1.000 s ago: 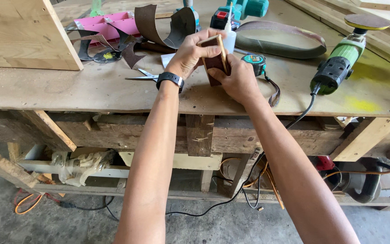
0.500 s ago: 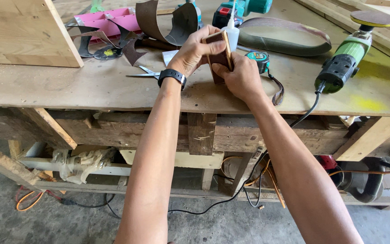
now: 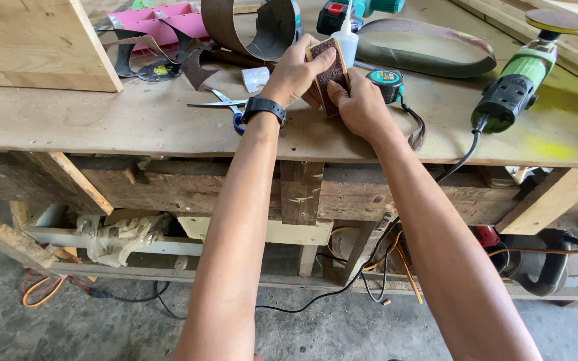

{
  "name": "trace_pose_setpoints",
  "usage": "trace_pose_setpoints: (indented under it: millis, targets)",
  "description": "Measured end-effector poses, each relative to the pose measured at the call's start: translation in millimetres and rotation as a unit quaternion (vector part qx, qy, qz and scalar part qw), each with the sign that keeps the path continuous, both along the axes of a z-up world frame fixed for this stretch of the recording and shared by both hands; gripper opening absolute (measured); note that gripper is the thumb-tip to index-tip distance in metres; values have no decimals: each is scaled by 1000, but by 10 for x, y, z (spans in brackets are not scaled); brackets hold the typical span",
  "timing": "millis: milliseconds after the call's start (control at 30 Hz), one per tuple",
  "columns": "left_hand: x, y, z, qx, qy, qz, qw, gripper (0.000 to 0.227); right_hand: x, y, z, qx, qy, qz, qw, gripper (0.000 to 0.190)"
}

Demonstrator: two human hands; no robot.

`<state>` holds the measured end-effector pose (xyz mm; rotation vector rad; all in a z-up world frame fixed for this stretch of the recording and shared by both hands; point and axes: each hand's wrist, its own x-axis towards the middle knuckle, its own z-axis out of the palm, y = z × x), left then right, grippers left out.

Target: The person sands wood pieces using handheld sandpaper and an angle grinder with a sanding disc, turning the pieces over to reach different sides.

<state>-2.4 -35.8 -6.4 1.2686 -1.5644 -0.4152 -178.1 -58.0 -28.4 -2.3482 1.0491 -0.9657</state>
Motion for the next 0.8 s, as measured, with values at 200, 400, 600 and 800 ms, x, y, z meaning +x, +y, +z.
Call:
trace_pose_setpoints:
  millis: [200, 400, 600, 800]
  targets:
    - [81, 33, -19, -53, -1, -58, 997, 24, 0, -99, -92, -76, -61, 15, 995, 19]
    - [49, 19, -48, -57, -20, -5, 998, 25, 12, -159, -127, -88, 12, -17, 996, 30]
    - [44, 9, -47, -25, -21, -1, 999, 25, -48, -27, -31, -29, -30, 12, 999, 24]
    - [79, -65, -58, -18, -38, 26, 999, 25, 42, -272, -186, -92, -23, -9, 995, 20]
